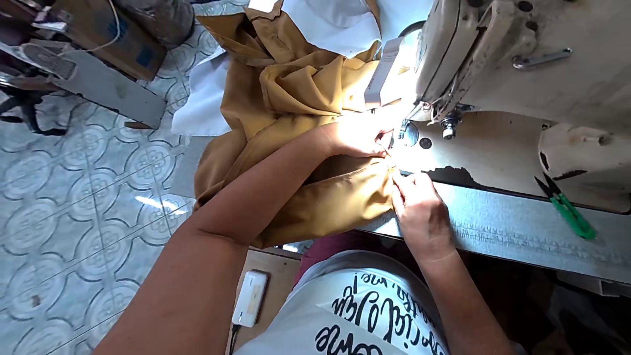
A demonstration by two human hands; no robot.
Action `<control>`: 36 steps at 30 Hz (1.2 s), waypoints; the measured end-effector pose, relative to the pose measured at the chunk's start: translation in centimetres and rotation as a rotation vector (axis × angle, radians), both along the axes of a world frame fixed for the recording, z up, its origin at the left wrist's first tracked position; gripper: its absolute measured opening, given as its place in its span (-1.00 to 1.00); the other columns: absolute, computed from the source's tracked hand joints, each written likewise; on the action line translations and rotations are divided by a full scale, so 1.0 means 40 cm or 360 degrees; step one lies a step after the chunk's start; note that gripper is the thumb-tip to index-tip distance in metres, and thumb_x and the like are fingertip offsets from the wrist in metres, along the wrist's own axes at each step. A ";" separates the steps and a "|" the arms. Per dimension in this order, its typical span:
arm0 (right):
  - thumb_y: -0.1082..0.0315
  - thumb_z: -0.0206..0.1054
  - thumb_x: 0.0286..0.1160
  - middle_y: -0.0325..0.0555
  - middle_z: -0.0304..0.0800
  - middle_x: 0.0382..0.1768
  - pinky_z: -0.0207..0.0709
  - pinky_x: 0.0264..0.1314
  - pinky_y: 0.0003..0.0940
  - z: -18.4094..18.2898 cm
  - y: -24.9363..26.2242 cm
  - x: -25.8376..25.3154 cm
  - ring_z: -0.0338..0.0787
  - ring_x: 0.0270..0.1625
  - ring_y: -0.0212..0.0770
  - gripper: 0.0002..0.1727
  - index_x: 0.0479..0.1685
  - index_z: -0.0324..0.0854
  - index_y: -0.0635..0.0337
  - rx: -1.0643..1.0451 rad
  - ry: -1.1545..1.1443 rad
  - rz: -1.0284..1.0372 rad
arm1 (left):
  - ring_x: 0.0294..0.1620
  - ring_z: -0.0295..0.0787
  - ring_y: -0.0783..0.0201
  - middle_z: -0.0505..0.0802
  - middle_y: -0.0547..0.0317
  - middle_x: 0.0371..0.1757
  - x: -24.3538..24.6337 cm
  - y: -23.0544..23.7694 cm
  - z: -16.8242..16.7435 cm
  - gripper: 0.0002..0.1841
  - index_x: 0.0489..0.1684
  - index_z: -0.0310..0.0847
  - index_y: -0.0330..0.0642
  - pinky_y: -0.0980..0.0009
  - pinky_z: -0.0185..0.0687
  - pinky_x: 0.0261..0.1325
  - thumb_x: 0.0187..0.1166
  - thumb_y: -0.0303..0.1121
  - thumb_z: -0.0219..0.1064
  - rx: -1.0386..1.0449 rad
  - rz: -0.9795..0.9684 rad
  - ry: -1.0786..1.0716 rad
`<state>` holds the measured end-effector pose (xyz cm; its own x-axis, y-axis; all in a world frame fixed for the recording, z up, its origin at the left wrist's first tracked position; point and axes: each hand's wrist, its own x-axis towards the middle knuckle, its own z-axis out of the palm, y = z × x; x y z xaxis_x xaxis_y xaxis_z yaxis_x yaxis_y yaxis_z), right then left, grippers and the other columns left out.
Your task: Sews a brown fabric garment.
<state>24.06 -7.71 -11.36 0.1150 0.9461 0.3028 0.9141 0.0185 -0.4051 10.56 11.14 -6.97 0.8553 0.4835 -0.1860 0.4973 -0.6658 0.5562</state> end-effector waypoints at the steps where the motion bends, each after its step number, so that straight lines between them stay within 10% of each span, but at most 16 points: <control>1: 0.43 0.38 0.52 0.10 0.74 -0.17 0.72 -0.19 -0.19 0.000 0.000 -0.001 0.82 -0.15 0.02 -0.65 0.26 0.81 0.17 0.0013 -0.0007 0.0007 | -0.27 0.63 0.28 0.70 0.18 -0.36 -0.002 -0.003 -0.002 -0.81 -0.24 0.65 -0.14 0.22 0.48 -0.17 0.50 -0.22 0.46 0.0004 0.0023 -0.0021; 7: 0.45 0.36 0.53 0.12 0.75 -0.17 0.72 -0.18 -0.18 -0.006 -0.002 -0.005 0.82 -0.13 0.06 -0.65 0.28 0.79 0.22 0.0079 -0.0116 0.0034 | 0.14 0.76 0.03 0.82 -0.04 0.00 0.006 -0.046 -0.005 -0.73 -0.07 0.70 -0.22 0.05 0.59 0.26 0.35 -0.41 0.59 0.0379 0.0098 -0.0278; 12: 0.43 0.36 0.54 0.12 0.75 -0.16 0.73 -0.15 -0.17 -0.008 -0.003 -0.005 0.83 -0.10 0.06 -0.68 0.22 0.81 0.24 0.0072 -0.0146 0.0031 | 0.05 0.72 0.04 0.78 0.03 -0.17 -0.010 -0.053 -0.041 -0.83 -0.37 0.81 -0.12 0.03 0.50 0.19 0.61 -0.38 0.34 0.0745 -0.0053 -0.0444; 18: 0.47 0.40 0.47 0.17 0.74 -0.18 0.74 -0.17 -0.13 -0.011 -0.002 -0.006 0.83 -0.12 0.10 -0.83 -0.08 0.83 0.35 0.0106 -0.0174 0.0046 | 0.24 0.74 0.01 0.84 0.05 0.09 -0.029 -0.104 -0.082 -0.71 -0.24 0.78 -0.16 0.15 0.63 0.22 0.69 -0.51 0.06 0.1381 -0.0304 -0.0276; 22: 0.44 0.33 0.56 0.18 0.73 -0.08 0.74 -0.15 -0.17 -0.009 -0.004 -0.011 0.83 -0.05 0.09 -0.66 0.26 0.76 0.30 0.0069 -0.0239 0.0048 | 0.53 0.56 -0.02 0.77 -0.01 0.37 -0.008 -0.234 -0.016 -0.66 0.19 0.73 -0.28 0.11 0.46 0.49 0.74 -0.44 0.01 0.1078 -0.0016 0.0290; 25: 0.45 0.33 0.57 0.21 0.73 -0.03 0.73 -0.15 -0.15 -0.009 -0.003 -0.011 0.82 -0.06 0.11 -0.66 0.26 0.76 0.33 0.0092 -0.0268 0.0085 | 0.67 0.48 0.00 0.71 0.12 0.55 -0.020 -0.261 -0.067 -0.55 0.45 0.67 -0.15 -0.07 0.41 0.51 0.74 -0.44 -0.05 0.1108 0.0296 0.0082; 29: 0.41 0.29 0.62 0.22 0.73 -0.04 0.72 -0.17 -0.15 -0.012 -0.003 -0.012 0.83 -0.06 0.12 -0.73 0.12 0.79 0.35 0.0090 -0.0346 0.0096 | 0.73 0.40 0.01 0.68 0.22 0.59 -0.054 -0.242 -0.110 -0.56 0.43 0.68 -0.05 -0.32 0.06 0.70 0.73 -0.35 -0.03 0.0935 0.0420 -0.0292; 36: 0.47 0.31 0.57 0.29 0.75 0.08 0.74 -0.18 -0.08 -0.016 0.040 -0.005 0.85 -0.01 0.19 -0.72 0.15 0.77 0.35 0.0112 -0.0328 0.0021 | 0.61 0.51 0.00 0.73 0.15 0.49 -0.029 -0.144 -0.105 -0.55 0.36 0.68 -0.03 -0.16 0.31 0.56 0.51 -0.34 0.08 0.0802 0.0292 -0.0385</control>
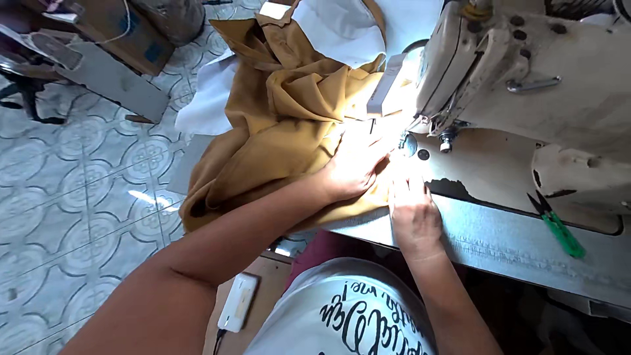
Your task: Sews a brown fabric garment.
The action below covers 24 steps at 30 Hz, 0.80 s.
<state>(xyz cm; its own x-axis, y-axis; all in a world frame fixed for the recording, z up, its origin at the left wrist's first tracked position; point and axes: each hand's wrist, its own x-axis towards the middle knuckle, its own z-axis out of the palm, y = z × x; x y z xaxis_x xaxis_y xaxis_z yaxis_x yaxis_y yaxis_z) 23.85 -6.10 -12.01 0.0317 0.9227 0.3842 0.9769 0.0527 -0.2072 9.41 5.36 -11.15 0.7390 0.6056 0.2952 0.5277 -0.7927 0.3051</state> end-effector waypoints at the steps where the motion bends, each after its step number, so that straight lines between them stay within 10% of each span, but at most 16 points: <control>1: 0.50 0.31 0.54 0.29 0.75 0.11 0.75 -0.17 -0.08 0.002 0.009 0.000 0.85 0.00 0.18 -0.71 0.17 0.76 0.35 0.0003 0.0008 -0.0021 | 0.57 0.53 -0.01 0.73 0.11 0.48 0.004 0.013 0.004 -0.55 0.33 0.68 -0.05 -0.16 0.33 0.51 0.50 -0.35 0.08 -0.0010 -0.0026 -0.0007; 24: 0.54 0.33 0.50 0.40 0.68 0.15 0.75 -0.23 -0.05 0.019 0.075 -0.026 0.86 -0.29 0.15 -0.60 0.33 0.67 0.45 -0.0170 0.0265 -0.0270 | -0.02 0.82 -0.15 0.84 -0.14 -0.02 0.030 0.143 0.056 -0.61 0.27 0.65 -0.21 -0.12 0.63 -0.06 0.47 -0.43 0.16 -0.0080 -0.0366 0.0239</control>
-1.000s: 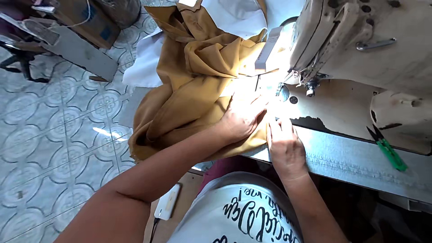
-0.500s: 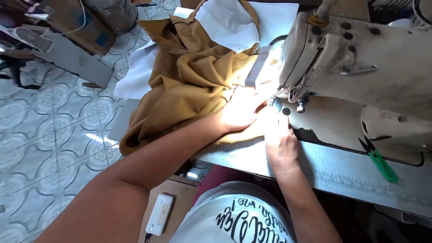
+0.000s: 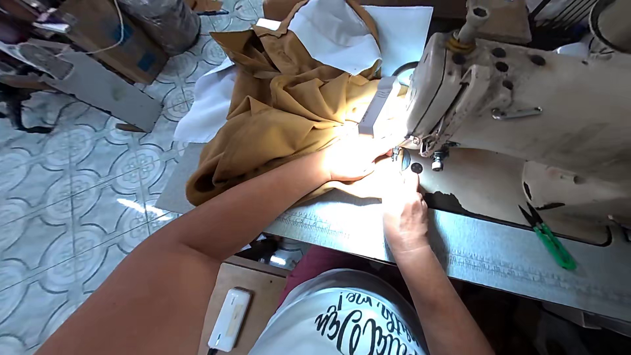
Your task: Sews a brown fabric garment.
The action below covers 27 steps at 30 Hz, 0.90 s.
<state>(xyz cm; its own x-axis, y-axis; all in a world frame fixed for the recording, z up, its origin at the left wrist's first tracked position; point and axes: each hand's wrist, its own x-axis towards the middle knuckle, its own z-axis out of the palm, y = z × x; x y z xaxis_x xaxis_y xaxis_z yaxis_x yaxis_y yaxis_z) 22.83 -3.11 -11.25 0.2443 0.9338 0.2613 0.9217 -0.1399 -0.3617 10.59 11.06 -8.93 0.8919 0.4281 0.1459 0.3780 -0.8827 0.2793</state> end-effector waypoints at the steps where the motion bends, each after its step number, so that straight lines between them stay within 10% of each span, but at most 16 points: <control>1: 0.54 0.34 0.49 0.41 0.68 0.17 0.76 -0.23 -0.05 0.001 -0.001 -0.001 0.86 -0.31 0.15 -0.59 0.33 0.67 0.44 -0.0004 0.0019 -0.0002 | -0.12 0.82 -0.13 0.83 -0.13 -0.11 0.000 0.005 -0.005 -0.63 0.24 0.65 -0.22 -0.08 0.64 -0.15 0.48 -0.44 0.15 0.0007 -0.0028 -0.0041; 20: 0.51 0.38 0.46 0.45 0.71 0.21 0.75 -0.27 -0.07 -0.011 0.003 -0.002 0.87 -0.34 0.13 -0.59 0.30 0.69 0.46 0.0065 0.0013 0.0020 | -0.14 0.80 -0.12 0.81 -0.13 -0.10 -0.005 0.042 -0.011 -0.64 0.17 0.66 -0.20 -0.07 0.61 -0.21 0.49 -0.41 0.07 -0.0068 -0.0149 -0.0022; 27: 0.52 0.43 0.42 0.40 0.66 0.24 0.76 -0.24 -0.02 -0.006 0.010 0.002 0.86 -0.30 0.15 -0.56 0.33 0.68 0.41 -0.0016 0.0064 0.0042 | 0.01 0.83 -0.06 0.86 -0.07 -0.07 -0.014 0.052 -0.015 -0.68 0.11 0.72 -0.18 -0.05 0.65 0.09 0.58 -0.42 0.07 0.0250 -0.0244 -0.0117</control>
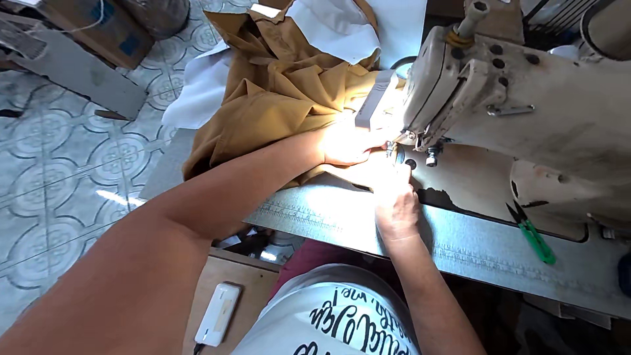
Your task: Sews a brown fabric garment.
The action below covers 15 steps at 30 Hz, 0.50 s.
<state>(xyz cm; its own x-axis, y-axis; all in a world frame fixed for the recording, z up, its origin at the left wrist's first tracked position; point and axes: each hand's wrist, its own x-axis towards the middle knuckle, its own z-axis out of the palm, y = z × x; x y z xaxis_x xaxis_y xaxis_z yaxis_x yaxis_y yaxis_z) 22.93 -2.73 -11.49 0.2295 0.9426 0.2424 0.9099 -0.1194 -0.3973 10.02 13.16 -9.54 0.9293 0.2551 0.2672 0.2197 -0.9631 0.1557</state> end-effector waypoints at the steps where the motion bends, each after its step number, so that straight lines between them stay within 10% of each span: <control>1: 0.51 0.40 0.46 0.39 0.67 0.22 0.76 -0.24 -0.02 -0.002 0.001 0.002 0.86 -0.29 0.15 -0.56 0.36 0.66 0.41 0.0022 0.0014 -0.0003 | 0.10 0.83 -0.04 0.87 -0.04 0.00 -0.006 -0.020 0.017 -0.70 0.10 0.75 -0.17 -0.05 0.63 0.21 0.68 -0.40 0.07 0.0085 0.0023 -0.0014; 5: 0.39 0.29 0.63 0.27 0.71 0.00 0.76 -0.32 -0.08 -0.024 0.005 0.025 0.83 -0.30 0.08 -0.72 0.17 0.73 0.34 0.0306 0.0083 0.0068 | -0.10 0.79 0.16 0.82 0.17 -0.17 -0.022 -0.178 0.070 -0.77 -0.29 0.78 -0.06 0.10 0.66 -0.04 0.60 -0.22 0.21 0.0002 0.0226 0.0064; 11: 0.53 0.31 0.43 0.08 0.83 -0.19 0.71 -0.14 -0.29 -0.029 -0.049 0.079 0.82 -0.22 -0.12 -0.83 -0.15 0.82 0.34 0.0361 0.0429 0.0048 | -0.23 0.83 0.20 0.86 0.14 -0.31 -0.058 -0.229 -0.016 -0.83 -0.24 0.84 -0.13 0.14 0.74 -0.13 0.60 -0.32 0.31 -0.0323 0.0553 -0.0289; 15: 0.46 0.54 0.28 0.15 0.83 0.00 0.75 -0.13 -0.12 -0.018 -0.026 0.069 0.85 -0.16 -0.03 -0.68 0.06 0.83 0.31 0.0279 0.0439 0.0041 | -0.47 0.62 0.55 0.76 0.35 -0.49 -0.053 -0.213 0.006 -0.82 -0.42 0.80 -0.10 0.52 0.56 -0.36 0.59 -0.32 0.36 -0.0873 0.0621 -0.0503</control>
<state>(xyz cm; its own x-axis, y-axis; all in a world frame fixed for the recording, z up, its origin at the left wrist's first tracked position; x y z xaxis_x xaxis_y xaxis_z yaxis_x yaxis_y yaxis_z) 25.70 -3.78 -12.22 0.2854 0.8986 0.3333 0.7670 -0.0056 -0.6417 7.89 4.62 -9.28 0.6437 0.7247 0.2459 0.3951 -0.5899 0.7042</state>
